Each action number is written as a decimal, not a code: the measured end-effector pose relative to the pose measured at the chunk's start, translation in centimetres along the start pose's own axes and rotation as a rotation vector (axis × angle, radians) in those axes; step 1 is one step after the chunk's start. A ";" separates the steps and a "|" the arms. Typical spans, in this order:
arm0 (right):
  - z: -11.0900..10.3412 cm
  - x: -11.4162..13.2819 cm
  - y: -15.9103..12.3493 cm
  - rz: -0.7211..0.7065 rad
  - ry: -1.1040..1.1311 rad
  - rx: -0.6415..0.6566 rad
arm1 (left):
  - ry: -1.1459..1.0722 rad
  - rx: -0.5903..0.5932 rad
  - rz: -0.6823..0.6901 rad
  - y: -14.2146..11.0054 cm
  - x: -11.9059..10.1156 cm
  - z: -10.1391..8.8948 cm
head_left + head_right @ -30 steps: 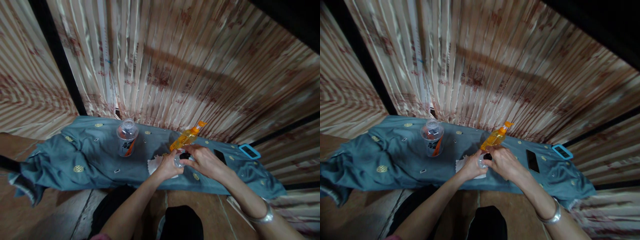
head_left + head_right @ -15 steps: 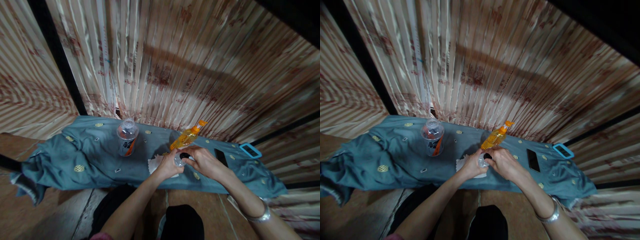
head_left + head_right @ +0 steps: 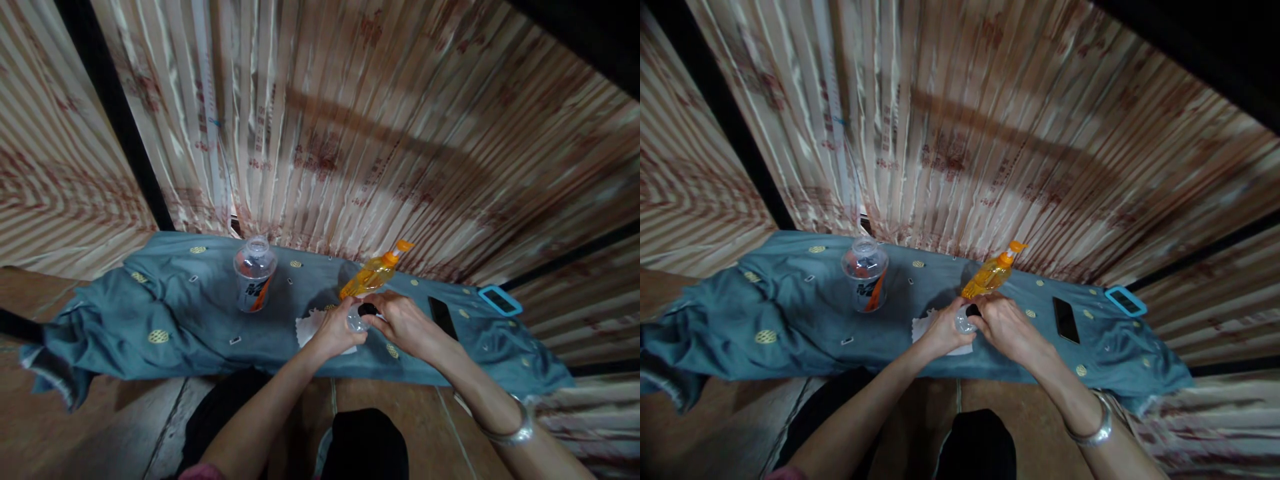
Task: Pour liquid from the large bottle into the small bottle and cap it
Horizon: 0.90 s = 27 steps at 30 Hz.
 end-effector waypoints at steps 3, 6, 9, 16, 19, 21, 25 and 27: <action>-0.1 0.1 -0.1 0.023 -0.016 -0.013 | -0.010 0.005 0.000 0.0 -0.1 0.1; -0.3 0.2 -0.3 0.039 -0.012 -0.027 | -0.036 -0.003 0.008 0.0 -0.4 0.1; -0.3 0.1 -0.2 0.054 0.023 -0.045 | -0.074 -0.037 0.018 -0.1 -0.5 -0.4; -0.6 -1.9 0.2 0.153 0.299 -0.160 | -0.066 -0.069 0.018 -0.6 0.5 -0.4; 0.7 -4.0 -0.6 0.228 0.529 -0.253 | -0.061 -0.097 -0.007 -0.8 1.1 -0.4; 3.3 -5.6 -1.2 0.321 0.656 -0.326 | -0.052 -0.113 -0.016 -0.8 1.3 -0.5; 11.9 -6.0 -0.5 0.466 0.649 -0.305 | -0.056 -0.131 -0.005 -0.7 1.2 -0.5; 15.1 -5.0 0.4 0.468 0.613 -0.283 | -0.060 -0.147 -0.016 -0.7 1.3 -0.5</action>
Point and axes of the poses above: each hand's wrist, its own y-axis towards the middle knuckle, its own z-axis out of the palm, x = y × z, the point moved 9 cm from there along y, towards the middle knuckle, and after that the axes turned 14 degrees about z, right-handed, at the moved point
